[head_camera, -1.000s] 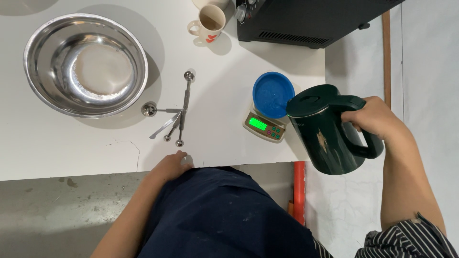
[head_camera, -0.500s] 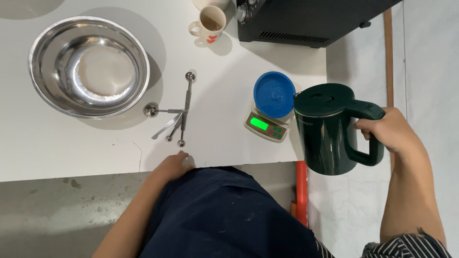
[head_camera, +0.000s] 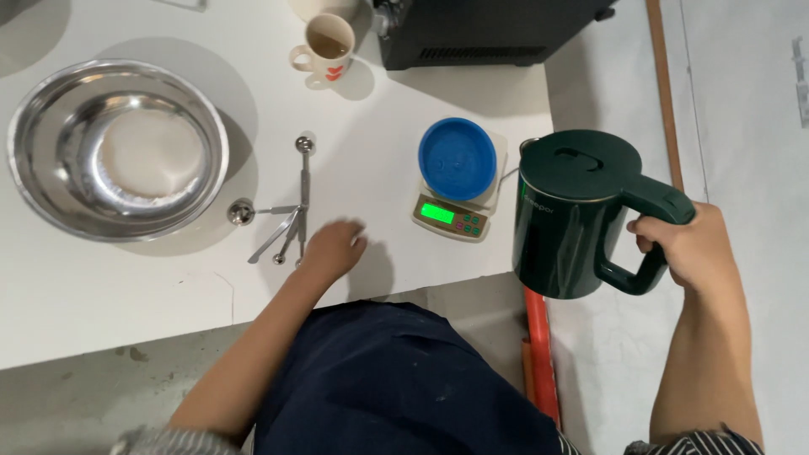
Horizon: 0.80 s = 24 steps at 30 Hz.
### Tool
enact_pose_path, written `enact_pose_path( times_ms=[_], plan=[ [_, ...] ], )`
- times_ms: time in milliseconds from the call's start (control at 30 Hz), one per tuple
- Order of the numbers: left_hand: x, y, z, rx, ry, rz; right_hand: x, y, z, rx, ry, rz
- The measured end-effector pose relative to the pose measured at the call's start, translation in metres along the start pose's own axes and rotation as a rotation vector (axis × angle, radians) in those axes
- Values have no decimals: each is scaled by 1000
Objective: Measuring water into a bowl using a digital scale after filling an electric kettle from a dispenser.
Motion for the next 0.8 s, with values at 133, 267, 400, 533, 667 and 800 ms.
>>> enact_pose_path(
  times_ms=[133, 267, 400, 533, 667, 800],
  plan=[
    [-107, -55, 35, -465, -49, -477, -2, 10, 1, -36, 24, -58],
    [-155, -95, 35, -441, -265, -563, 2, 12, -3, -43, 27, 39],
    [-159, -114, 15, -325, -500, -540, -7, 12, -4, -18, 70, 68],
    [-164, -109, 17, -321, -513, -557, -16, 10, -1, 0, 67, 50],
    [-173, -98, 33, -348, -462, -561, -15, 10, -3, 11, 62, 53],
    [-165, -94, 46, -455, -332, -579, -12, 4, -7, 34, 101, 69]
  ],
)
Point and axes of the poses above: each hand's wrist, its own y-axis away from the middle knuckle, its own z-axis out of the back of the hand, x = y × z, the point moved 7 cm from there along -y, towards the middle knuckle, and after that the axes turned 2 degrees about z, right-handed, at the moved point
